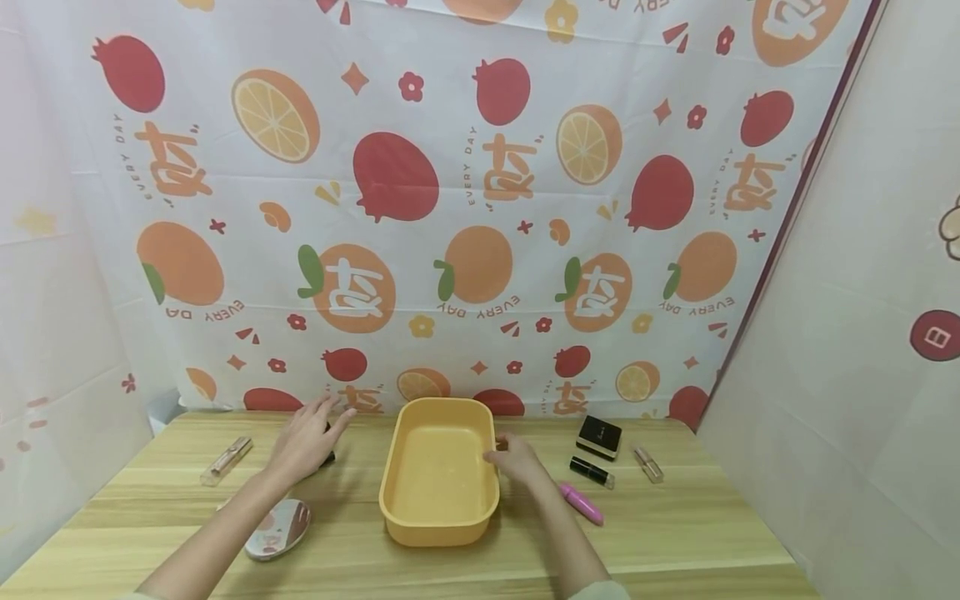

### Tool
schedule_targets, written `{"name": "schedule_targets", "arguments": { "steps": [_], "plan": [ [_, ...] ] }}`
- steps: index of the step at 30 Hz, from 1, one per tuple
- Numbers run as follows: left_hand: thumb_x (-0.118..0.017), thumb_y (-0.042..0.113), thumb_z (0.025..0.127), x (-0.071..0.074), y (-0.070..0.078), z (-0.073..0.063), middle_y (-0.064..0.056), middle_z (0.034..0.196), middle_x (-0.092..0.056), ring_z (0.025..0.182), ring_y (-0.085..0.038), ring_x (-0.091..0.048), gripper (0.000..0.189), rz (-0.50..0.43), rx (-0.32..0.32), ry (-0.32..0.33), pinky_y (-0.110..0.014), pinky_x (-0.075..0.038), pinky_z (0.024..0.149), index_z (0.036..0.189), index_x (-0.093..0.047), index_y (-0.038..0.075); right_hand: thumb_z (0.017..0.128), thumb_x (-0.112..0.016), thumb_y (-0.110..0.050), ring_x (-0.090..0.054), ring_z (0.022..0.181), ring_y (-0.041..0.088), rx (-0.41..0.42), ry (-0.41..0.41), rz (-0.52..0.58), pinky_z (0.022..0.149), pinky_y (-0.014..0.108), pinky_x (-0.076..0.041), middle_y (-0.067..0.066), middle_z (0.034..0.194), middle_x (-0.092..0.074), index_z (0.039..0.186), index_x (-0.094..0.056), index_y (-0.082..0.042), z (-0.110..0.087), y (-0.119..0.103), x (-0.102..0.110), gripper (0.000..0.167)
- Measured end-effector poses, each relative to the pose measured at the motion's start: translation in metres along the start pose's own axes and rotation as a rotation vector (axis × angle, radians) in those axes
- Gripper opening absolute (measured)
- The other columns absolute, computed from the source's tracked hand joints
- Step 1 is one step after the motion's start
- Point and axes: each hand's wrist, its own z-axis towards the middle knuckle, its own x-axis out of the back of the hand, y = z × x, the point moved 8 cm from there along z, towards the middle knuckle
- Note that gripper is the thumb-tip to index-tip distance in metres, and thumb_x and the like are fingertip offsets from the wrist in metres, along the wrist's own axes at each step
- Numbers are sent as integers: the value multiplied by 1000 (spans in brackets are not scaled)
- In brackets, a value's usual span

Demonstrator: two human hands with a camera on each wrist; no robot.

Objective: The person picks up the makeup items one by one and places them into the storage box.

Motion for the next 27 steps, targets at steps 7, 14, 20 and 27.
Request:
{"name": "schedule_targets", "arguments": {
  "steps": [7,14,20,27],
  "plan": [
    [-33,47,97,4,2,-1,-32,133,-36,119,-50,-32,65,-36,17,-26,-64,-24,95,130,-43,-8,80,-62,-6,-57,94,33,10,-24,47,79,41,-49,27,111,-56,119,-48,15,0,1,0,46],
    [-36,44,97,10,5,-2,-31,131,-40,118,-50,-36,61,-63,13,-53,-61,-26,96,129,-45,-7,78,-60,0,-60,90,28,34,-111,151,76,36,-51,28,111,-56,122,-43,18,1,4,-8,50],
    [-44,37,96,15,10,-6,-30,128,-44,115,-49,-39,54,-73,3,-138,-59,-30,94,127,-48,-7,80,-57,2,-59,89,29,42,-126,204,74,37,-52,28,108,-56,121,-41,20,-6,-6,-5,47],
    [-53,25,89,17,15,-13,-30,124,-49,113,-48,-43,52,-71,-28,-243,-59,-37,88,125,-47,-12,81,-59,0,-58,92,28,45,-103,253,76,37,-51,23,107,-57,123,-42,18,0,13,-10,49]
  ]
}}
